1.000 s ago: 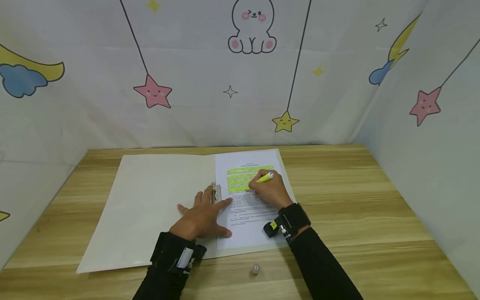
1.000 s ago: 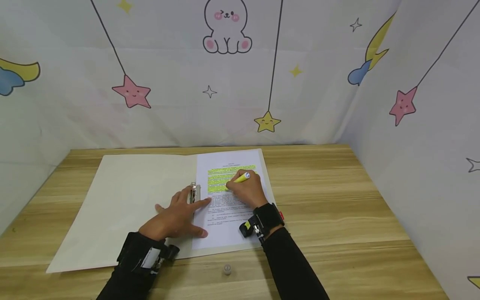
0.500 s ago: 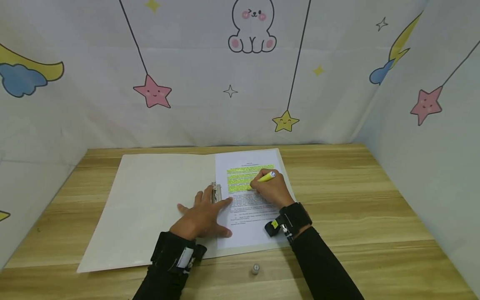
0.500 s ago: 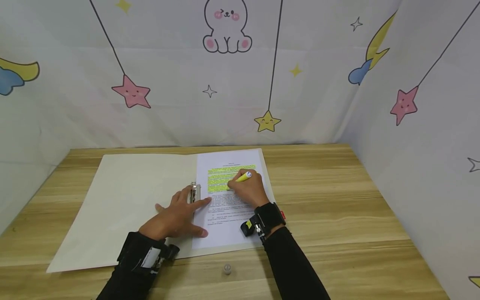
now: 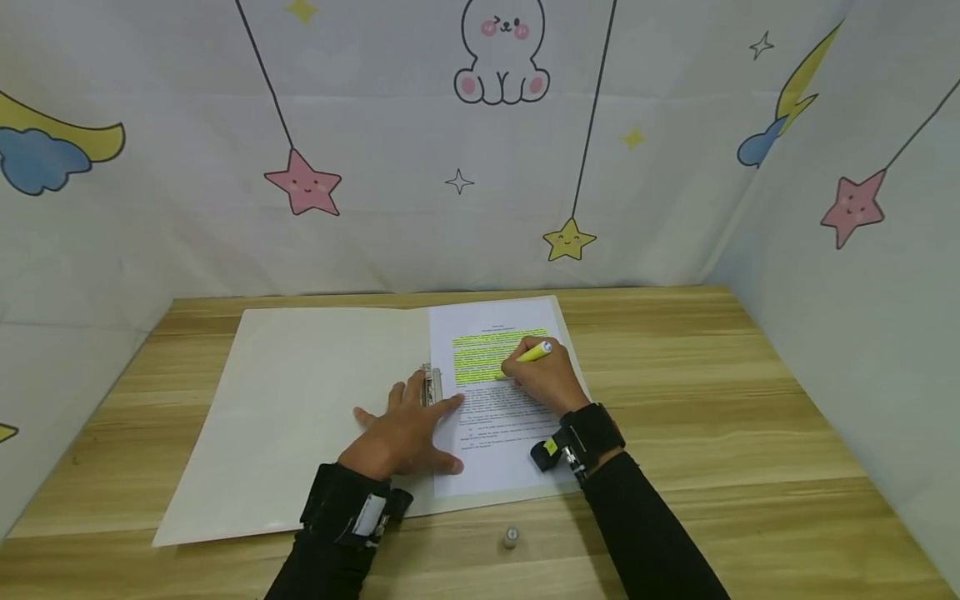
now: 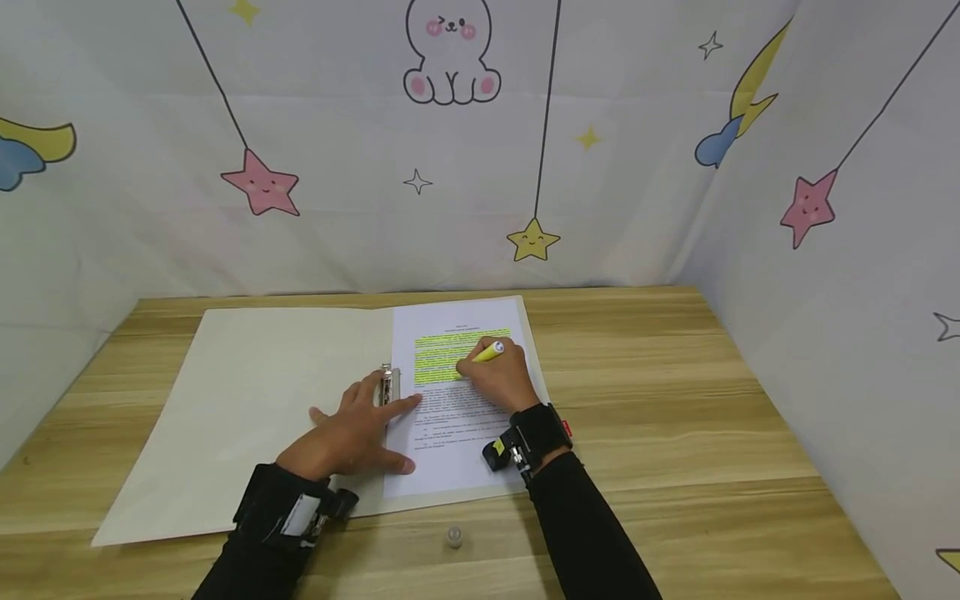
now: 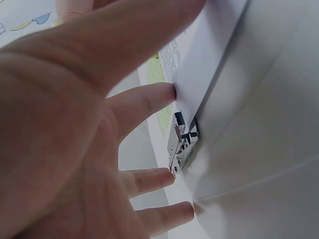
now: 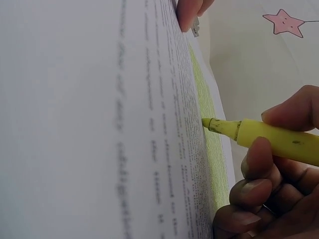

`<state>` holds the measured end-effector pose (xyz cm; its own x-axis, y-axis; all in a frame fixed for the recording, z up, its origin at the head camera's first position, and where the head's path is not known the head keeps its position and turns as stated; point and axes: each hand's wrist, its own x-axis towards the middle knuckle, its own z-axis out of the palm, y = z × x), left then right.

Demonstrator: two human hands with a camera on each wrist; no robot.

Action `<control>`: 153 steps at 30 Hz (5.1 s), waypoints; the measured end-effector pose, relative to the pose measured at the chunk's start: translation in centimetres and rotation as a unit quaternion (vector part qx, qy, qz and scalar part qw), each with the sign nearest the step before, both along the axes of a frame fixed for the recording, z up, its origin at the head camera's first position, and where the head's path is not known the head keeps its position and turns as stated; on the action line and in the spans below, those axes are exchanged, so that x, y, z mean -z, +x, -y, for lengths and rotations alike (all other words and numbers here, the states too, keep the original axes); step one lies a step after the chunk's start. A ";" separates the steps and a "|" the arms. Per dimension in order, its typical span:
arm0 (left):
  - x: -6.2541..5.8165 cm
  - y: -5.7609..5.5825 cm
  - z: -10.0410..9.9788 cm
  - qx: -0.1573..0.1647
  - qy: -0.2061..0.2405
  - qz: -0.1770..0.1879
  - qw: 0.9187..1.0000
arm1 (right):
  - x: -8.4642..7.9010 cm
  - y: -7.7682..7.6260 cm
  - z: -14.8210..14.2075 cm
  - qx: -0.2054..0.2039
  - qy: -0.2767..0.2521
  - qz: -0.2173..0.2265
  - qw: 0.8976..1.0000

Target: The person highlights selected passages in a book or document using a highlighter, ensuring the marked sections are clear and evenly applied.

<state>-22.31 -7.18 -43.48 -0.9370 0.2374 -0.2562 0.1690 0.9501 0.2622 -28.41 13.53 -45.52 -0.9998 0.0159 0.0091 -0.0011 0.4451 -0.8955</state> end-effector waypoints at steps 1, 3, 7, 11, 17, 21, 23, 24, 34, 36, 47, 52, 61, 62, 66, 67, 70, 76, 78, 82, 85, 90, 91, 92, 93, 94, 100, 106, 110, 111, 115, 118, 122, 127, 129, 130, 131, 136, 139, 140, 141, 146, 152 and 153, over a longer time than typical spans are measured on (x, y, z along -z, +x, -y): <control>0.0 0.0 0.0 0.001 0.001 0.001 1.000 | 0.0 0.0 0.0 0.001 0.000 0.000 1.000; 0.1 0.0 0.0 0.002 0.002 0.001 1.000 | 0.0 0.1 -0.1 0.002 -0.002 0.000 1.000; 0.1 0.0 0.1 0.004 0.000 0.000 1.000 | 0.0 0.1 -0.1 0.002 -0.005 -0.002 1.000; 0.1 0.1 0.1 0.005 -0.001 0.001 1.000 | 0.0 0.2 -0.1 0.001 0.000 -0.010 1.000; 0.1 0.3 0.2 0.005 0.003 0.002 1.000 | 0.1 0.3 -0.1 0.006 0.007 -0.017 1.000; 0.1 0.3 0.3 0.005 0.002 0.000 1.000 | 0.2 0.4 -0.1 0.005 0.008 -0.020 1.000; 0.2 0.4 0.3 0.007 0.001 -0.002 1.000 | 0.2 0.5 -0.2 0.002 0.006 -0.024 1.000; 0.2 0.4 0.3 0.007 0.001 -0.002 1.000 | 0.2 0.5 -0.2 0.003 0.006 -0.024 1.000; 0.3 0.3 0.4 0.011 0.000 -0.005 1.000 | 0.1 0.6 -0.2 0.004 0.002 -0.029 1.000; 0.3 0.3 0.4 0.010 -0.001 -0.004 1.000 | 0.1 0.6 -0.3 0.003 0.002 -0.030 1.000; 0.4 0.4 0.4 0.009 0.004 -0.004 1.000 | 0.0 0.5 -0.6 0.003 -0.006 -0.022 1.000; 0.4 0.4 0.3 0.008 0.005 -0.004 1.000 | 0.0 0.5 -0.6 0.003 -0.006 -0.021 1.000; 0.4 0.5 0.2 0.008 0.004 -0.006 1.000 | 0.2 0.4 -0.8 0.009 -0.003 -0.014 1.000; 0.4 0.5 0.2 0.008 0.004 -0.005 1.000 | 0.2 0.4 -0.8 0.008 -0.004 -0.016 1.000; 0.4 0.5 0.2 0.008 0.003 -0.005 1.000 | 0.2 0.4 -0.9 0.007 -0.008 -0.019 1.000; 0.4 0.5 0.2 0.009 0.003 -0.006 1.000 | 0.3 0.4 -0.9 0.008 -0.008 -0.019 1.000; 0.5 0.5 0.2 0.010 0.003 -0.005 1.000 | 0.3 0.4 -0.8 0.010 -0.008 -0.016 1.000; 0.4 0.6 0.2 0.010 0.004 -0.007 1.000 | 0.1 0.5 -0.8 0.020 -0.009 -0.015 1.000; 0.4 0.6 0.2 0.009 0.002 -0.008 1.000 | 0.0 0.5 -0.8 0.020 -0.011 -0.016 1.000; 0.4 0.7 0.2 0.008 -0.001 -0.008 1.000 | 0.0 0.5 -0.8 0.019 -0.006 -0.022 1.000; 0.3 0.7 0.2 0.008 -0.002 -0.007 1.000 | 0.1 0.4 -0.7 0.018 -0.002 -0.024 1.000; 0.4 0.7 0.2 0.010 0.002 -0.006 1.000 | 0.3 0.3 -0.9 0.023 0.006 -0.019 1.000; 0.4 0.7 0.1 0.010 0.003 -0.006 1.000 | 0.3 0.3 -1.0 0.025 0.008 -0.019 0.999; 0.4 0.7 0.1 0.011 0.005 -0.006 1.000 | 0.3 0.3 -1.0 0.027 0.009 -0.019 0.999; 0.4 0.6 0.0 0.011 0.005 -0.005 1.000 | 0.3 0.3 -1.1 0.029 0.009 -0.018 0.999; 0.4 0.6 0.0 0.011 0.005 -0.005 1.000 | 0.3 0.3 -1.1 0.028 0.009 -0.020 0.999; 0.3 0.7 0.1 0.008 0.001 -0.004 1.000 | 0.3 0.3 -0.9 0.022 0.006 -0.030 0.999; 0.2 0.7 0.2 0.007 0.002 -0.001 1.000 | 0.2 0.4 -1.0 0.024 -0.008 -0.024 0.999; 0.2 0.7 0.2 0.008 0.005 -0.003 1.000 | 0.0 0.4 -1.0 0.027 -0.002 -0.020 0.999; 0.2 0.7 0.2 0.009 0.005 -0.004 1.000 | -0.1 0.4 -1.0 0.028 0.000 -0.020 0.999; 0.2 0.6 0.2 0.010 0.006 -0.004 1.000 | -0.1 0.4 -1.1 0.027 0.005 -0.022 0.999; 0.2 0.6 0.3 0.009 0.007 -0.002 1.000 | -0.1 0.4 -1.1 0.026 0.002 -0.021 0.999; 0.2 0.6 0.3 0.006 0.006 0.001 1.000 | 0.0 0.4 -1.2 0.028 0.000 -0.020 0.999; 0.3 0.6 0.3 0.008 0.007 0.001 1.000 | 0.1 0.3 -1.3 0.030 0.001 -0.024 0.999; 0.3 0.6 0.3 0.008 0.007 0.002 1.000 | 0.1 0.3 -1.3 0.029 0.004 -0.024 0.999; 0.2 0.6 0.3 0.008 0.007 0.003 1.000 | 0.1 0.3 -1.4 0.028 0.006 -0.024 0.999; 0.2 0.6 0.3 0.008 0.007 0.003 1.000 | 0.1 0.3 -1.4 0.026 0.007 -0.024 0.999; 0.2 0.6 0.2 0.008 0.007 0.005 1.000 | 0.1 0.4 -1.5 0.005 0.016 -0.032 0.999; 0.2 0.6 0.3 0.008 0.007 0.003 1.000 | 0.0 0.3 -1.7 -0.003 0.022 -0.032 0.999; 0.2 0.6 0.3 0.007 0.006 0.003 1.000 | 0.0 0.3 -1.7 -0.003 0.025 -0.029 0.999; 0.2 0.6 0.3 0.008 0.006 0.003 1.000 | 0.0 0.2 -1.8 -0.003 0.028 -0.026 0.999; 0.2 0.6 0.3 0.005 0.005 0.003 1.000 | 0.0 0.1 -2.1 -0.002 0.035 -0.013 0.999; 0.2 0.6 0.3 0.005 0.006 0.002 1.000 | -0.2 0.0 -2.3 -0.001 0.014 -0.005 1.000; 0.1 0.5 0.3 0.004 0.006 0.002 1.000 | -0.2 0.0 -2.3 -0.001 0.011 -0.004 1.000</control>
<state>-21.78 -7.47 -43.62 -0.9339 0.2489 -0.2567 0.1764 0.9452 0.2748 -28.41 15.83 -45.33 -0.9998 0.0128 0.0168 -0.0089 0.4652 -0.8852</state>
